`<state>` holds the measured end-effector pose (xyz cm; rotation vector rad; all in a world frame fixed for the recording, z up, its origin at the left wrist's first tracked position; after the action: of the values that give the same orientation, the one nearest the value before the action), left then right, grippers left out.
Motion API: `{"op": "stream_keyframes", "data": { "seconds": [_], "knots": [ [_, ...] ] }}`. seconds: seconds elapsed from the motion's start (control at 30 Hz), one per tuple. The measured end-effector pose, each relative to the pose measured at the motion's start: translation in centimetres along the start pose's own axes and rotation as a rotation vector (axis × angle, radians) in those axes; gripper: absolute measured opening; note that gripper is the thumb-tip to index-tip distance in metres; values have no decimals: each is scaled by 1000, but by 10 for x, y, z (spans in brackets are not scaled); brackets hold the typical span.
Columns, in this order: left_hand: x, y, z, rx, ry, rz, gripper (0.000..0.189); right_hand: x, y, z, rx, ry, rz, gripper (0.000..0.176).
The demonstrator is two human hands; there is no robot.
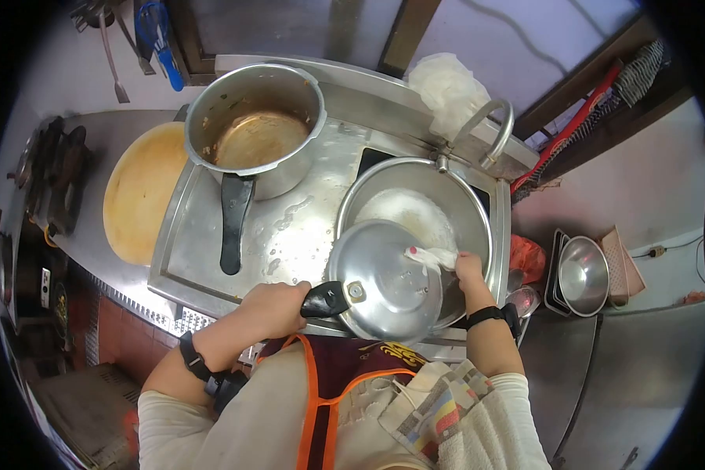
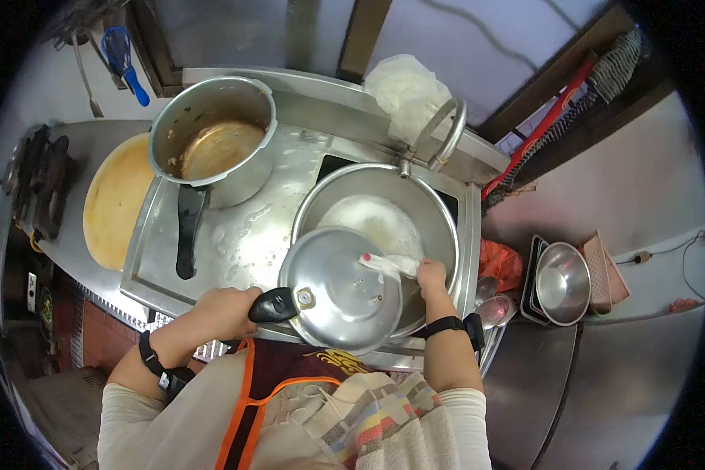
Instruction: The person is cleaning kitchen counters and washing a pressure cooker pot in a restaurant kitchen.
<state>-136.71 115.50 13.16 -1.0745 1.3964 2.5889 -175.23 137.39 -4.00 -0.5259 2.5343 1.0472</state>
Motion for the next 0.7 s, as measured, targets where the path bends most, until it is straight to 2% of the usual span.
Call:
{"op": "stream_keyframes", "data": {
  "seconds": [0.1, 0.2, 0.4, 0.5, 0.6, 0.67, 0.7],
  "knots": [
    [-2, 6, -4, 11, 29, 61, 38, -28, 24, -44, -492, 427, 328, 20],
    [-7, 11, -9, 21, 64, 126, 38, -49, 38, -75, -400, 566, 430, 18],
    [-17, 15, -17, -3, 149, 213, 38, -51, 80, -99, -531, 572, 708, 20],
    [-20, 15, -26, -54, 204, 259, 40, -61, 93, -107, -493, 492, 640, 21],
    [-20, 15, -31, -90, 257, 288, 43, -42, 62, -91, -502, 495, 297, 21],
    [-19, 13, -33, -107, 282, 309, 45, -47, 14, -69, -494, 409, -90, 28],
    [-18, 12, -33, -113, 281, 324, 47, -63, -12, -63, -494, 487, -286, 33]
  ]
}}
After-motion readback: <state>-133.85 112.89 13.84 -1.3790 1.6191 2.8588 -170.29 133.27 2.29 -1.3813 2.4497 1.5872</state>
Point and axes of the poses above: each hand's wrist, its own x-axis towards the middle knuckle, its own y-axis out of the back of the hand, z = x × y, the point moved 7 cm from there along x, towards the middle knuckle
